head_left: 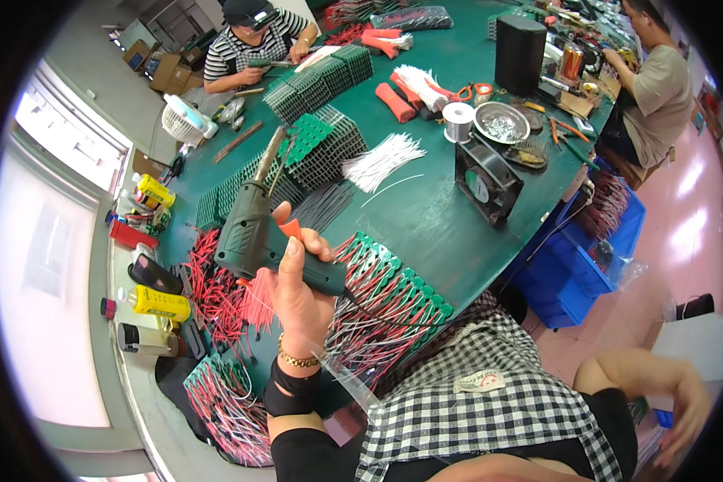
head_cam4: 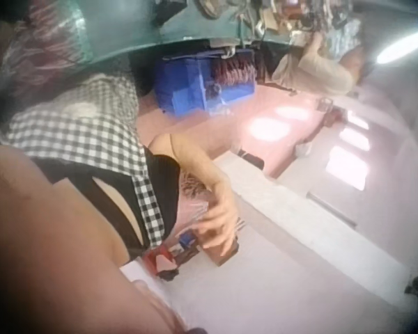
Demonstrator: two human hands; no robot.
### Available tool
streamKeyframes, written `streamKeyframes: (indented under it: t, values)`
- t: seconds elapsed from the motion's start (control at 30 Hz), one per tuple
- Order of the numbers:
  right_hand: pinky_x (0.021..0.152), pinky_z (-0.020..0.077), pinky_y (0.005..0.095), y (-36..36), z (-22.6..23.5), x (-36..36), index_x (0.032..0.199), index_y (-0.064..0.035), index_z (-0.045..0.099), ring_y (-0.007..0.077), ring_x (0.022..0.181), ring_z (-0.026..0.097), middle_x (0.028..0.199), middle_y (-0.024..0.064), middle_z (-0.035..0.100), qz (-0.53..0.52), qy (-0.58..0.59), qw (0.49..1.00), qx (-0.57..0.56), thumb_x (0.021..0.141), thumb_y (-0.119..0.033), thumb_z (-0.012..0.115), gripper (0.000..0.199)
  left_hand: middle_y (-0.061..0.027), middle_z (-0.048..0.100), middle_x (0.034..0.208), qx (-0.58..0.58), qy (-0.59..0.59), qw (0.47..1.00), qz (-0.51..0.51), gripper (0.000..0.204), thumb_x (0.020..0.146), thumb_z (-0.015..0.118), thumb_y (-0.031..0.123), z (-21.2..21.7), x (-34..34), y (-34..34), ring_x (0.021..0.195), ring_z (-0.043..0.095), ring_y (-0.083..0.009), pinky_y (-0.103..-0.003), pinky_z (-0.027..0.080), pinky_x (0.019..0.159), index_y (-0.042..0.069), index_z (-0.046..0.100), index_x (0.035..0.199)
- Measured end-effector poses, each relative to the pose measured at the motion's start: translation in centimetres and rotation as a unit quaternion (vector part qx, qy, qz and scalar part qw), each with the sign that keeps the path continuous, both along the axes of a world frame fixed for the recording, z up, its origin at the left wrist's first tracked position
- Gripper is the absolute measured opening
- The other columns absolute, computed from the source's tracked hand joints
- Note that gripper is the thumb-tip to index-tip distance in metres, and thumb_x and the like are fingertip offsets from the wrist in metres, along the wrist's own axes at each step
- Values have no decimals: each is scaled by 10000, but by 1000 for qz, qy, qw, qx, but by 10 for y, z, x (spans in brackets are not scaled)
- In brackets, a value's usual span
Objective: The person solders multiple color-coded wires onto small green printed circuit boards on an assembly line. This is done using a soldering iron and solder wire, with a fume extractor fan in use.
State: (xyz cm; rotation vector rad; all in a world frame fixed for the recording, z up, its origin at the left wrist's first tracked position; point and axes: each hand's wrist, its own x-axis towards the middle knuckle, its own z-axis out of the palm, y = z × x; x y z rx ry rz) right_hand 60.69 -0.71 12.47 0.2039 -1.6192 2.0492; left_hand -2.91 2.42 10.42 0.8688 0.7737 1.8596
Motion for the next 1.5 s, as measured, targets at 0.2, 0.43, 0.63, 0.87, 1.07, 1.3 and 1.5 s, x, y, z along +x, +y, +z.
streamKeyframes:
  t: [0.2,0.43,0.63,0.87,1.07,1.3,1.5]
  values:
    - [971,404,431,229,-76,-88,1381,-42,325,310,1202,491,1375,149,421,-604,86,790,71,925,-279,506,544,-66,514,829,22,61,997,38,470,918,569,295,-2,7,-6,736,493,-138,-295,428,692,53,399,1282]
    - [1039,214,607,358,-150,-155,1406,-48,308,374,1378,191,1461,232,241,-711,-587,314,225,771,-552,617,868,-91,533,815,31,113,989,90,520,882,626,327,-9,12,-3,709,519,-160,-289,461,650,14,400,1230]
    - [1009,167,677,346,-137,-182,1409,-120,317,419,1341,252,1456,209,270,-617,-705,270,220,811,-614,511,800,-92,534,830,7,95,993,65,502,893,595,381,-11,8,-3,713,514,-157,-289,459,656,35,418,1209]
    - [998,181,692,347,-155,-175,1408,-141,328,394,1333,284,1460,151,303,-626,-693,233,273,852,-610,458,738,-60,490,808,-71,48,995,53,518,920,504,479,-14,5,3,674,468,-150,-290,420,657,53,437,1206]
    - [1001,329,490,327,-128,-169,1167,-48,560,325,1199,448,1243,141,519,-784,-363,348,363,863,-336,594,420,-36,451,849,-73,-211,974,-21,447,901,522,474,-17,-11,8,709,403,-140,-277,371,600,55,550,1055]
    - [907,440,384,174,-59,-244,1007,22,598,297,1003,585,1066,198,604,-747,-82,480,453,855,1,524,170,-8,406,759,0,-376,898,-231,393,893,569,401,-26,-14,14,658,373,-120,-256,342,579,32,585,1028]
    - [556,510,356,97,-60,-326,850,-26,550,250,608,612,674,76,592,-565,-17,631,532,781,15,534,82,-14,425,661,27,-499,815,-294,387,912,537,422,-31,-10,14,587,387,-124,-255,364,551,36,553,910]
